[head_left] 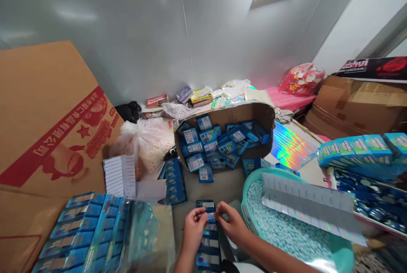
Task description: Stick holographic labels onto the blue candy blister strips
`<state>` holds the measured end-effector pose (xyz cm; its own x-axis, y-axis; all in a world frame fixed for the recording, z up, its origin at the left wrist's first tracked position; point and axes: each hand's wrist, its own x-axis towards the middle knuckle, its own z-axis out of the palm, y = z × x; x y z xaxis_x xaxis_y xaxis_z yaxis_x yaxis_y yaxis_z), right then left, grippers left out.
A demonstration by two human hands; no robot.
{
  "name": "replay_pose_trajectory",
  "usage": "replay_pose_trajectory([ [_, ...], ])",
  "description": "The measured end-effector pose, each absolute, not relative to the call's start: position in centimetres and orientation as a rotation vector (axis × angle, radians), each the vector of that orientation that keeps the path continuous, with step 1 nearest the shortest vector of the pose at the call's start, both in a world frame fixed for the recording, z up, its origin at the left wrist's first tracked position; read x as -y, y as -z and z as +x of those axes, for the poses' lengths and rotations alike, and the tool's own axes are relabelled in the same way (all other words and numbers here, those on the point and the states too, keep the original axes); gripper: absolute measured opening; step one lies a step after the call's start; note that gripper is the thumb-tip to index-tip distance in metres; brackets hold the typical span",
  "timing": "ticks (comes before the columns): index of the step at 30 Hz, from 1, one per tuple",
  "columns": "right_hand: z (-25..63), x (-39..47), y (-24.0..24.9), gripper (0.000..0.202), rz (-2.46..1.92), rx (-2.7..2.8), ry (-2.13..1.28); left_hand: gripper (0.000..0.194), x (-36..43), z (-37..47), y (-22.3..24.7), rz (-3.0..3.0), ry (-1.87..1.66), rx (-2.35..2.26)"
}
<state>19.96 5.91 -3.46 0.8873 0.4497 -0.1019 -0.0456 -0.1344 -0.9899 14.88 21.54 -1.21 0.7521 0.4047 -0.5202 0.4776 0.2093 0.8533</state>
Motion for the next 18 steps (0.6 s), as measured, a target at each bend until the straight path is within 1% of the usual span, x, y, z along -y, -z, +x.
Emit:
replay_pose_trajectory([
  [4,19.5,-6.5,5.4,0.007,-1.650,0.197,-0.456,0.041,-22.1,15.1,2.0,1.669,0.056,-0.742],
  [7,19.3,-6.9,6.8,0.005,-1.618,0.137,-0.476,0.035,-21.8,15.1,2.5,1.813,0.048,-0.777],
  [9,19.2,-7.0,7.5,0.007,-1.608,0.110,-0.483,0.032,-21.5,15.1,2.8,1.877,0.046,-0.809],
  [15,19.7,-6.4,8.3,0.018,-1.598,0.106,-0.536,0.035,-21.6,15.4,3.8,1.934,0.071,-0.853],
  [18,20.3,-6.3,8.4,0.031,-1.591,0.103,-0.575,0.033,-21.9,15.5,4.1,1.934,0.091,-0.836],
])
